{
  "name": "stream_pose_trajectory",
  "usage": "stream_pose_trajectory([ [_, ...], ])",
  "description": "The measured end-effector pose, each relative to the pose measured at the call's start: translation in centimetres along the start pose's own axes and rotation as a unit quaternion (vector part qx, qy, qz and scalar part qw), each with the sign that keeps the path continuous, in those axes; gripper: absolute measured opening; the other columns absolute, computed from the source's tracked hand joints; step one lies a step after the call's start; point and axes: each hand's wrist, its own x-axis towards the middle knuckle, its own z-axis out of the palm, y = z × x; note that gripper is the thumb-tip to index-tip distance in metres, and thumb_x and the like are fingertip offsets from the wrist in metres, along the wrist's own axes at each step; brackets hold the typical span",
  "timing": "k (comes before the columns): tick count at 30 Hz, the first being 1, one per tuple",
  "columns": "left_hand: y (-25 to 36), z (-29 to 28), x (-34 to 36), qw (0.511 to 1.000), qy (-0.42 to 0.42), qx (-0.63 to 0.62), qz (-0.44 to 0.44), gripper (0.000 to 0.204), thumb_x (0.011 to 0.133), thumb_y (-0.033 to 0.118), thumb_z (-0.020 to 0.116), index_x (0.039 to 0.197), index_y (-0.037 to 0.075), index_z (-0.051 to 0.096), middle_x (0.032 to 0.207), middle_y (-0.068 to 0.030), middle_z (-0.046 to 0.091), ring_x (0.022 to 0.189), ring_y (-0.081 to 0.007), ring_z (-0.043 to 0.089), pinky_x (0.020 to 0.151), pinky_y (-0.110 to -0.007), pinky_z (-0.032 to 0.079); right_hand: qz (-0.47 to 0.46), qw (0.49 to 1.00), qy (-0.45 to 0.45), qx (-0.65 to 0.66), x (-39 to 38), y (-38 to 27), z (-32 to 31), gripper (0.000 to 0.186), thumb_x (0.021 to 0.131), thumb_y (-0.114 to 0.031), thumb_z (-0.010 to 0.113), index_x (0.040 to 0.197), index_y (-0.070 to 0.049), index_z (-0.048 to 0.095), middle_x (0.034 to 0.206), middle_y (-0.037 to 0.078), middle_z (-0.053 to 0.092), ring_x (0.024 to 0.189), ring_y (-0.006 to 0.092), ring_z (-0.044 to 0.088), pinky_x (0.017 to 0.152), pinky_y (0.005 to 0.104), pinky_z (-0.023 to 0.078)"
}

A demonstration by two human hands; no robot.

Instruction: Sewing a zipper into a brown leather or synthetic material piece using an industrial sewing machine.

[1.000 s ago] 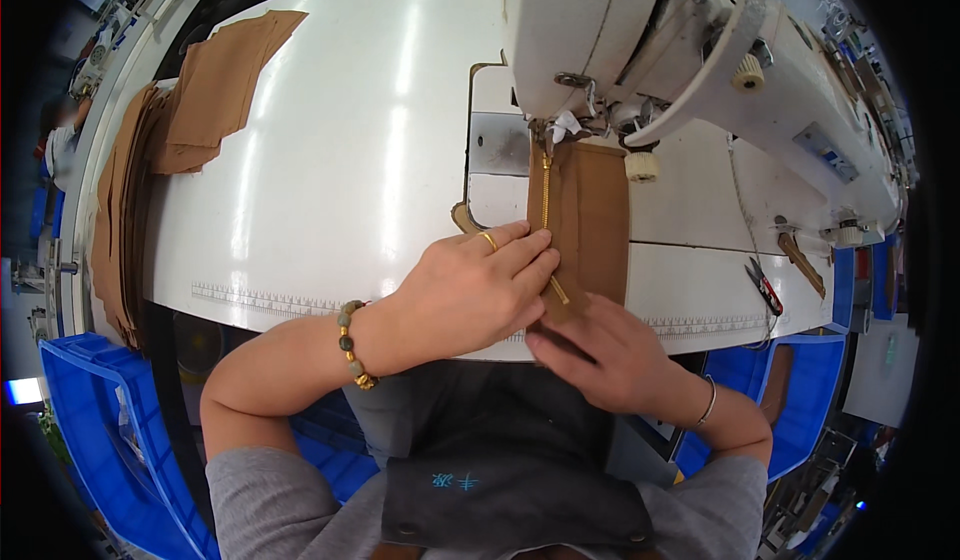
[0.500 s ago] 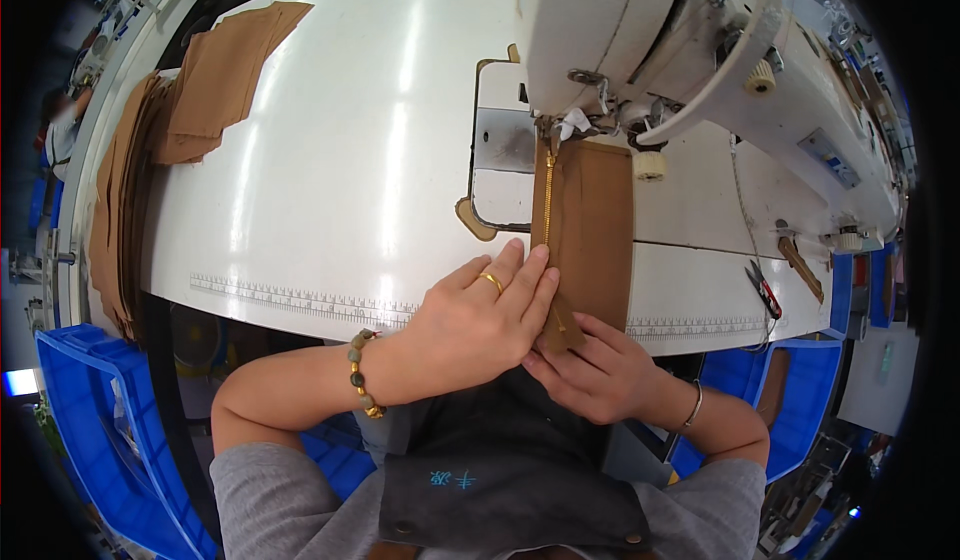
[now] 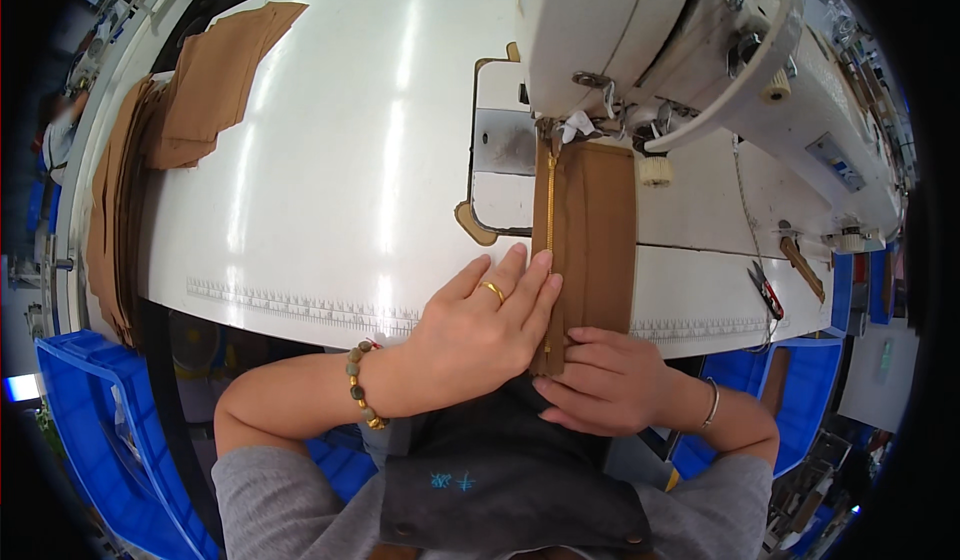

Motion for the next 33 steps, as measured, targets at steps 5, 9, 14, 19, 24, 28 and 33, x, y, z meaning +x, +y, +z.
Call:
stream_pose_trajectory([
  [5, 0.3, -0.7, 0.1, 1.000, -0.019, -0.016, 0.000, 0.048, 0.084, 0.015, 0.063, 0.127, -0.006, 0.071, 0.134, -0.0224, 0.069, 0.124, -0.0364, 0.067, 0.099, -0.047, 0.056, 0.069, 0.997, 0.022, -0.028, 2.7, 5.3, -3.2, 0.023, 0.087, -0.022, 0.082, 0.096, -0.005, 0.070, 0.102, 0.008, 0.069, 0.084, 0.0295, 0.068, 0.072, 0.0374, 0.057],
  [9, 0.5, -0.8, 0.1, 0.998, -0.051, 0.003, -0.023, 0.085, 0.059, 0.032, 0.080, 0.138, 0.003, 0.067, 0.146, -0.0158, 0.063, 0.132, -0.0323, 0.062, 0.102, -0.045, 0.055, 0.154, 0.984, -0.004, -0.089, 4.2, 8.8, -1.4, 0.039, 0.091, -0.033, 0.077, 0.116, -0.004, 0.070, 0.134, 0.016, 0.063, 0.110, 0.0343, 0.066, 0.090, 0.0431, 0.055],
  [14, 1.3, -0.1, -1.3, 0.999, -0.034, -0.007, -0.029, 0.074, 0.073, 0.041, 0.084, 0.137, 0.008, 0.069, 0.143, -0.0138, 0.066, 0.129, -0.0310, 0.065, 0.101, -0.042, 0.055, 0.141, 0.980, -0.013, -0.142, 4.0, 9.3, -0.2, 0.058, 0.092, -0.045, 0.073, 0.134, -0.004, 0.068, 0.144, 0.022, 0.059, 0.128, 0.0399, 0.061, 0.103, 0.0480, 0.051],
  [19, 2.9, 1.0, -3.6, 0.999, 0.049, -0.007, -0.021, 0.051, 0.089, 0.044, 0.081, 0.133, 0.019, 0.073, 0.142, -0.0081, 0.068, 0.132, -0.0284, 0.064, 0.107, -0.042, 0.052, 0.145, 0.976, -0.062, -0.148, 3.7, 8.9, -1.1, 0.085, 0.080, -0.065, 0.076, 0.139, -0.004, 0.065, 0.149, 0.025, 0.055, 0.130, 0.0411, 0.060, 0.104, 0.0459, 0.050],
  [24, 2.7, -0.2, -6.4, 0.991, 0.053, -0.118, -0.025, 0.048, 0.089, 0.042, 0.083, 0.131, 0.020, 0.073, 0.140, -0.0036, 0.070, 0.136, -0.0276, 0.062, 0.117, -0.046, 0.043, 0.166, 0.972, -0.116, -0.121, 4.1, 8.3, -1.7, 0.103, 0.068, -0.072, 0.081, 0.143, -0.005, 0.061, 0.157, 0.023, 0.047, 0.134, 0.0415, 0.057, 0.108, 0.0478, 0.048],
  [28, -1.8, -3.5, -10.2, 0.987, 0.065, 0.049, -0.137, 0.049, 0.087, 0.042, 0.084, 0.128, 0.016, 0.075, 0.135, -0.0064, 0.073, 0.133, -0.0314, 0.064, 0.111, -0.046, 0.049, 0.171, 0.970, -0.113, -0.129, 4.4, 8.2, -1.8, 0.110, 0.063, -0.074, 0.083, 0.146, -0.005, 0.059, 0.159, 0.023, 0.044, 0.145, 0.0428, 0.047, 0.118, 0.0539, 0.039],
  [33, -15.0, -10.4, -17.7, 0.876, 0.106, 0.319, -0.345, 0.037, 0.093, 0.023, 0.079, 0.126, 0.007, 0.073, 0.132, -0.0121, 0.072, 0.127, -0.0365, 0.065, 0.103, -0.044, 0.053, 0.200, 0.964, -0.117, -0.131, 4.1, 8.4, -1.6, 0.113, 0.060, -0.072, 0.085, 0.147, -0.005, 0.059, 0.159, 0.024, 0.043, 0.146, 0.0439, 0.045, 0.120, 0.0618, 0.034],
])
